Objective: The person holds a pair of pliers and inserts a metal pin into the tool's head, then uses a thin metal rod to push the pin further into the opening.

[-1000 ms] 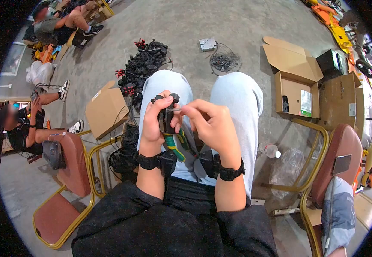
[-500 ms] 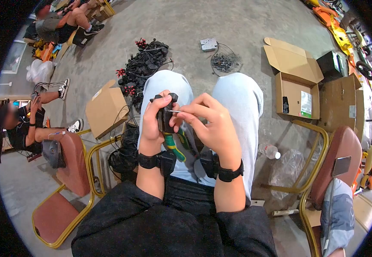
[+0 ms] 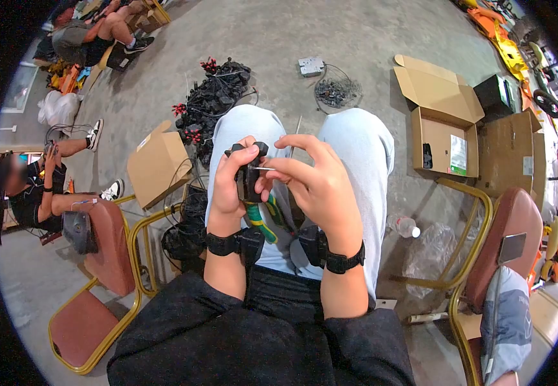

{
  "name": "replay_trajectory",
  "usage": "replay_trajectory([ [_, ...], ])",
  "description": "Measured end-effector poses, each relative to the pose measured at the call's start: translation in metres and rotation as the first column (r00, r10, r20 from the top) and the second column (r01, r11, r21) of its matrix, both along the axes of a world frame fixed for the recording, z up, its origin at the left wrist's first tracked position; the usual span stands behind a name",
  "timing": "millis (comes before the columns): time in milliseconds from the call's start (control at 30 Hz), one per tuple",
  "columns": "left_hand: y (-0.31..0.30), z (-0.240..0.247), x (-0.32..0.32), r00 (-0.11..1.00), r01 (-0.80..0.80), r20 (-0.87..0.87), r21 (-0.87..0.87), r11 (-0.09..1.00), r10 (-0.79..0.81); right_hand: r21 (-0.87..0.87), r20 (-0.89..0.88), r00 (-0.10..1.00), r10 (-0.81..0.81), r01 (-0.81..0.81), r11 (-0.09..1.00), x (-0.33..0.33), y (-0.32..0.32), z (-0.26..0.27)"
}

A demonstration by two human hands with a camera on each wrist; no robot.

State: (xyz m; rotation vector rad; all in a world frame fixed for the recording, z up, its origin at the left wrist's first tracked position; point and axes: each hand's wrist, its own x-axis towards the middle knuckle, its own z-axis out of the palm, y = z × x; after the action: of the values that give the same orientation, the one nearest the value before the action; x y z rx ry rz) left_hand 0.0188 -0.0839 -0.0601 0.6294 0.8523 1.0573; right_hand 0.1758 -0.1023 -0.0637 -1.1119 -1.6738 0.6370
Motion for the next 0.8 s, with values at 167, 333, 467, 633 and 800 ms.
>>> replay_trajectory([
  [167, -0.002, -0.001, -0.002, 1.000, 0.027, 0.016, -0.004, 1.000, -0.027, 0.020, 0.010, 1.000, -0.002, 0.001, 1.000, 0.000, -0.001, 0.001],
  [333, -0.001, -0.002, -0.001, 1.000, -0.016, -0.008, -0.009, 1.000, 0.016, -0.330, -0.145, 0.989, 0.039, -0.086, 0.940, 0.000, -0.007, 0.009],
  [467, 0.000, -0.004, -0.004, 0.999, 0.027, 0.037, 0.007, 1.000, -0.027, -0.485, -0.208, 0.978, 0.000, -0.103, 0.868, 0.001, -0.008, 0.010],
  [633, -0.001, -0.003, -0.003, 0.998, 0.048, 0.032, 0.016, 0.999, -0.049, -0.348, -0.237, 0.971, 0.028, -0.112, 0.931, -0.001, -0.006, 0.005],
  [800, -0.001, -0.004, -0.004, 0.997, 0.039, 0.058, 0.015, 0.999, -0.040, 0.034, -0.001, 1.000, 0.013, -0.012, 0.999, 0.000, 0.001, 0.001],
])
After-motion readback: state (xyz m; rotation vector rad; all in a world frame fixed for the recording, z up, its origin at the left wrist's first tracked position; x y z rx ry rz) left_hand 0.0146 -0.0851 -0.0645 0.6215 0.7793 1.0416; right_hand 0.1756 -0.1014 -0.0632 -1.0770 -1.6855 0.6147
